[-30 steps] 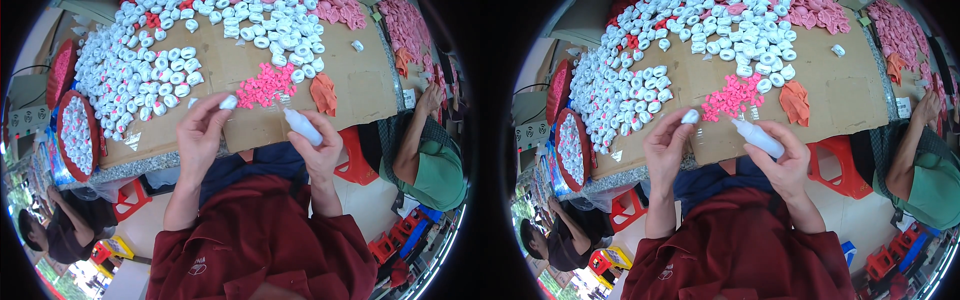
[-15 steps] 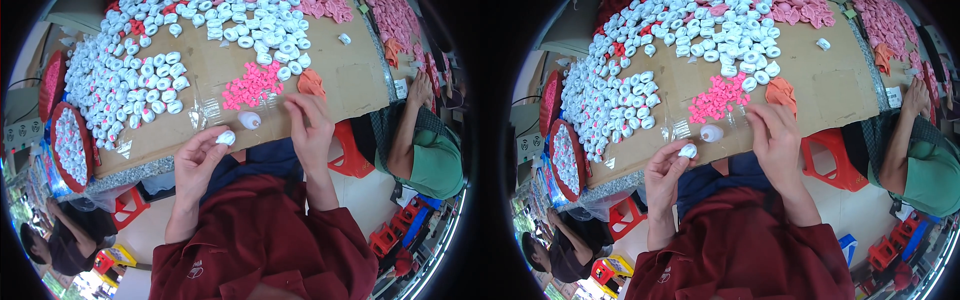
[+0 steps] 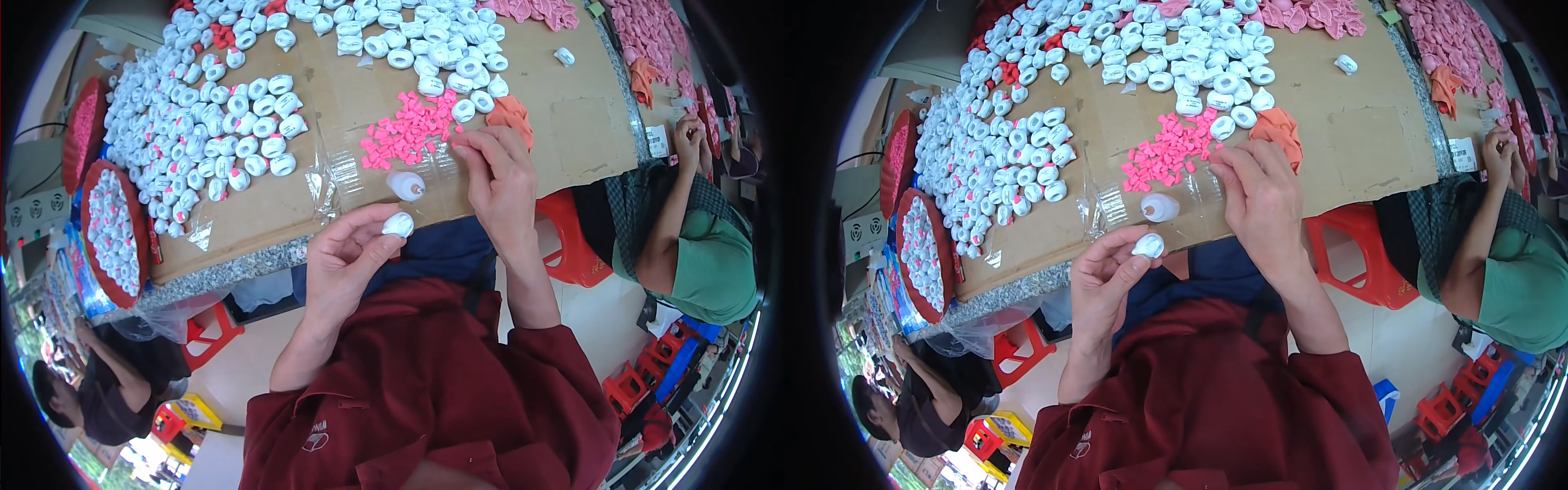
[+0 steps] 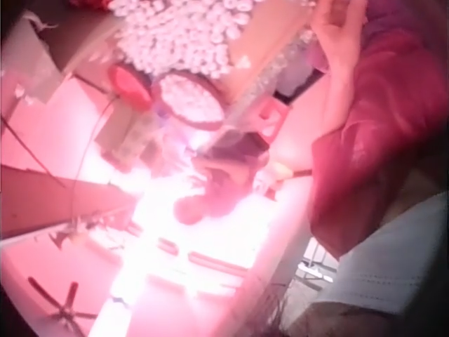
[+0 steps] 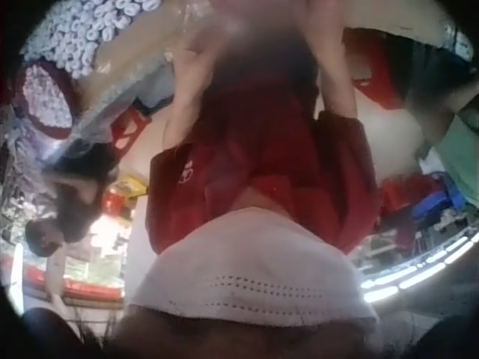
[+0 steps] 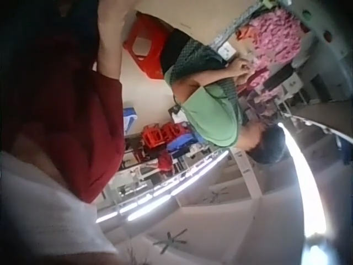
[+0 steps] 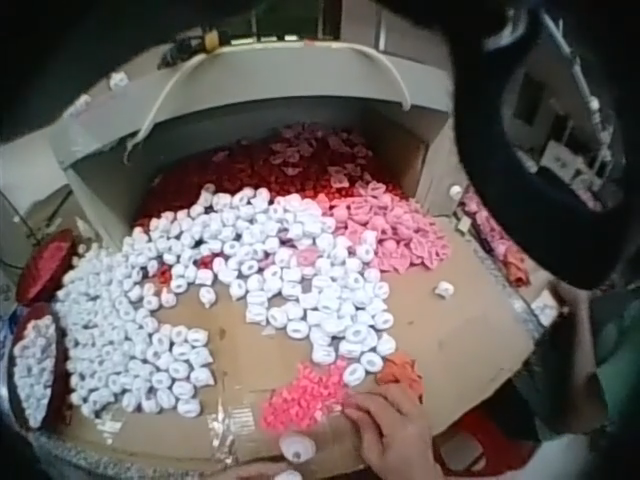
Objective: Applying glue to white plastic pieces and attaching small pink decorative flowers.
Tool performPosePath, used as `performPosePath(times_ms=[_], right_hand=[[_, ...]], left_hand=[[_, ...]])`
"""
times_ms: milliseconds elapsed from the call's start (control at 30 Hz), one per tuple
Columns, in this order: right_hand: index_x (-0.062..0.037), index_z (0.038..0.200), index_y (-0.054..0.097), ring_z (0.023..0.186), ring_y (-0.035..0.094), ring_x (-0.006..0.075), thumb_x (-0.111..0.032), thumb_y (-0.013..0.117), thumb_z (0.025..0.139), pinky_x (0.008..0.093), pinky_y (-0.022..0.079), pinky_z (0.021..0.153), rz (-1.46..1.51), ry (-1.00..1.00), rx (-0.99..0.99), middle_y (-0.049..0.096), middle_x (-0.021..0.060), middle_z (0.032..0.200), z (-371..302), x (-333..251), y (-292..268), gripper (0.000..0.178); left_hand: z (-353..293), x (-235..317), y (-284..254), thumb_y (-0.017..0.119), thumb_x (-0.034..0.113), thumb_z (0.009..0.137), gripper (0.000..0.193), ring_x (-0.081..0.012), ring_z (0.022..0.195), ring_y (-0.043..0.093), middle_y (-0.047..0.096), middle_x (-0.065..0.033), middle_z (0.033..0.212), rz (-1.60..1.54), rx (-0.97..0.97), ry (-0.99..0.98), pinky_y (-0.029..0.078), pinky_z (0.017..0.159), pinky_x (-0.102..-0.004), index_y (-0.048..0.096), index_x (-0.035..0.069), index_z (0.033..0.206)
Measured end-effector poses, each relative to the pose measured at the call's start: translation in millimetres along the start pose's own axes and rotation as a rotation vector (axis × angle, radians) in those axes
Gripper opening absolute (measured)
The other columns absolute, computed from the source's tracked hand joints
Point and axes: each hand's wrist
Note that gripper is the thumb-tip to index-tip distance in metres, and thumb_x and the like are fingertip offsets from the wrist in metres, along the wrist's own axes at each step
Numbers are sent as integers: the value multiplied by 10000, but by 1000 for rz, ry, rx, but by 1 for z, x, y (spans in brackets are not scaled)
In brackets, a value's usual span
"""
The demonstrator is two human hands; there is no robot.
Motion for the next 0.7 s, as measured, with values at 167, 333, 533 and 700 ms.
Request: performPosePath(times_ms=[167, 333, 533, 700], right_hand=[[-6, 781, 642, 675, 539, 168, 55, 648, 673, 255, 430, 587, 329, 88, -67, 575, 72, 733, -24, -33, -24, 124], [-29, 787, 665, 646, 521, 152, 17, 697, 637, 244, 396, 575, 373, 84, -94, 589, 42, 711, -38, -47, -21, 160], [-18, 794, 655, 642, 507, 94, 21, 702, 654, 217, 388, 563, 639, 245, -169, 595, 33, 717, -43, -45, -19, 153], [1, 805, 634, 631, 482, 26, 27, 704, 673, 165, 366, 552, 1030, 720, -322, 591, 18, 726, -39, -42, -26, 152]], left_hand=[[2, -11, 8, 604, -103, 754, 296, -148, 886, 595, 605, -105, 979, -10, 1, 206, 494, 778, -246, 537, -40, 1036], [0, -18, 10, 609, -120, 737, 292, -165, 914, 591, 585, -114, 1001, 109, 6, 305, 497, 792, -263, 544, -49, 1013], [0, -19, 10, 612, -114, 735, 249, -172, 904, 592, 575, -129, 1010, 74, -12, 289, 502, 768, -258, 585, -54, 975], [0, -14, 6, 614, -102, 736, 224, -165, 884, 593, 587, -138, 1013, 264, -80, 344, 502, 750, -247, 628, -28, 947]])
Point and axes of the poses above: each hand's wrist, its own z-axis towards the middle knuckle, its own y-axis out of the palm, x = y × z
